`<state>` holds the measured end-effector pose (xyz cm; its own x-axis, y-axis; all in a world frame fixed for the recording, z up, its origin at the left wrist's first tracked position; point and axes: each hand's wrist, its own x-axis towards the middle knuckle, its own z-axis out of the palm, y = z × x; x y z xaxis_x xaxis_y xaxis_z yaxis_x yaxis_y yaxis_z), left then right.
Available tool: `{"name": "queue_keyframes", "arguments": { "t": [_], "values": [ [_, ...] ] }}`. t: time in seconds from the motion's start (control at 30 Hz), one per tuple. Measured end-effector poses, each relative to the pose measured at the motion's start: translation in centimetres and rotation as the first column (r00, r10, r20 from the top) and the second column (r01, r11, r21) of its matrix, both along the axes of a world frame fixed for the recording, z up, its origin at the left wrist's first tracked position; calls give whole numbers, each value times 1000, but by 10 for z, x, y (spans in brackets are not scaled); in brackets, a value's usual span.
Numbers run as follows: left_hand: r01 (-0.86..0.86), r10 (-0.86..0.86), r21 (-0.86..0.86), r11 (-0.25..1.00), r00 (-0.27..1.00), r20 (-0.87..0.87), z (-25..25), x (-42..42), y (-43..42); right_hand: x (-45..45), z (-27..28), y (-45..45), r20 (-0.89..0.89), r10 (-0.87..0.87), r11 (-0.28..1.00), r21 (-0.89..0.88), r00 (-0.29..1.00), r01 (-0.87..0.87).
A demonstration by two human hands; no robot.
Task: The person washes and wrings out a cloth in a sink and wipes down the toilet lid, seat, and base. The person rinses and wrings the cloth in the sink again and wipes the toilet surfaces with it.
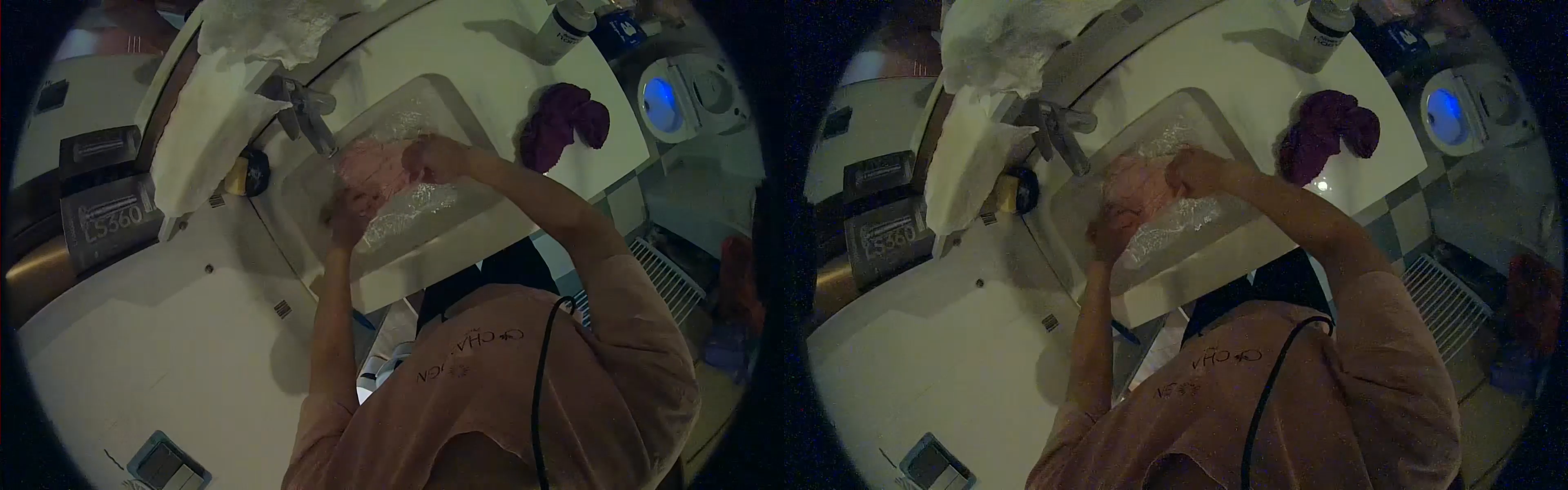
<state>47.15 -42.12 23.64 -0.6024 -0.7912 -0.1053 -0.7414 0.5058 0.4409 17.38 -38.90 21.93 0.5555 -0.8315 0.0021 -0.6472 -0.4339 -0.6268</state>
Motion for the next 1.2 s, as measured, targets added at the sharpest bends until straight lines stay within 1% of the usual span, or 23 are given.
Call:
{"name": "queue_keyframes", "arguments": {
  "t": [0.07, 0.2, 0.27, 0.3, 0.37, 0.4, 0.47, 0.5, 0.57, 0.6, 0.67, 0.73, 0.77, 0.8, 0.83, 0.87, 0.93, 1.03, 1.07, 1.1, 1.13, 1.17, 1.2],
  "values": [
    [290, -290, 38, 956, 957, -3, -38, 2, 10, 22, -34, 13, -245, 40, 989, -128, 969, -73],
    [255, -131, -242, 936, 892, 433, -48, -30, 39, 71, -102, 41, 47, -431, 857, -292, 901, 425],
    [253, -376, 314, 915, 818, 435, -65, -31, 35, 70, -95, 41, 132, -522, 787, -307, 843, 535],
    [249, -371, 312, 917, 819, 437, -81, -17, 34, 63, -84, 39, 37, -526, 829, -201, 850, 522],
    [148, -84, 734, 663, 989, -124, -133, 20, 23, 38, -43, 27, -153, -501, 861, 15, 852, 509],
    [152, -86, 730, 666, 988, -127, -106, 8, 22, 28, -27, 23, -245, -470, 852, 126, 848, 509],
    [191, -199, 109, 976, 978, 67, -19, -28, 29, 30, -21, 28, -332, -427, 822, 244, 841, 514],
    [193, -202, 114, 974, 977, 68, -33, -27, 40, 42, -20, 38, -374, -473, 833, 104, 797, 543],
    [293, -214, -236, 926, 926, 312, -72, -22, 52, 50, -37, 44, -406, -534, 822, -45, 742, 567],
    [305, -226, -236, 923, 924, 310, -71, -25, 48, 50, -62, 48, -177, -439, 894, 5, 881, 447],
    [215, -288, 272, 938, 920, 266, -56, -30, 43, 48, -61, 48, 69, -324, 946, 30, 943, 323],
    [155, -183, 293, 943, 981, 69, -29, -42, 42, 58, -30, 26, -444, -138, 902, 313, 885, 297],
    [89, -50, 322, 943, 991, -126, -23, -44, 43, 70, -26, 21, -442, -142, 899, 317, 885, 303],
    [96, -57, 322, 942, 990, -127, -42, -41, 45, 81, -21, 18, -125, -271, 917, 268, 954, 296],
    [64, 190, 565, 822, 905, -380, -83, -28, 49, 93, -16, 19, 215, -352, 926, 218, 911, 307],
    [124, 470, 759, 639, 718, -513, -107, -22, 49, 98, 10, 22, 214, -363, 923, 217, 907, 318],
    [99, 516, 771, 629, 688, -510, -97, -18, 43, 93, 87, 37, 461, -434, 901, 231, 774, 368],
    [-9, 667, 805, 593, 565, -485, -50, -7, 26, 74, 105, 54, 602, -550, 835, 383, 578, 396],
    [-46, 712, 815, 577, 517, -475, -32, -11, 23, 69, 102, 61, 602, -551, 835, 381, 578, 398],
    [-44, 710, 814, 579, 519, -477, -2, -26, 20, 65, 96, 68, 300, -624, 780, 296, 722, 551],
    [-212, 505, 634, 743, 799, -325, 37, -46, 18, 65, 89, 71, -39, -665, 733, 157, 746, 662],
    [-263, 301, 379, 887, 953, -42, 58, -56, 17, 73, 75, 70, -35, -668, 731, 158, 744, 664],
    [-260, 296, 374, 890, 954, -41, 55, -59, 20, 86, 54, 65, -40, -715, 698, -66, 698, 713]
  ]
}}
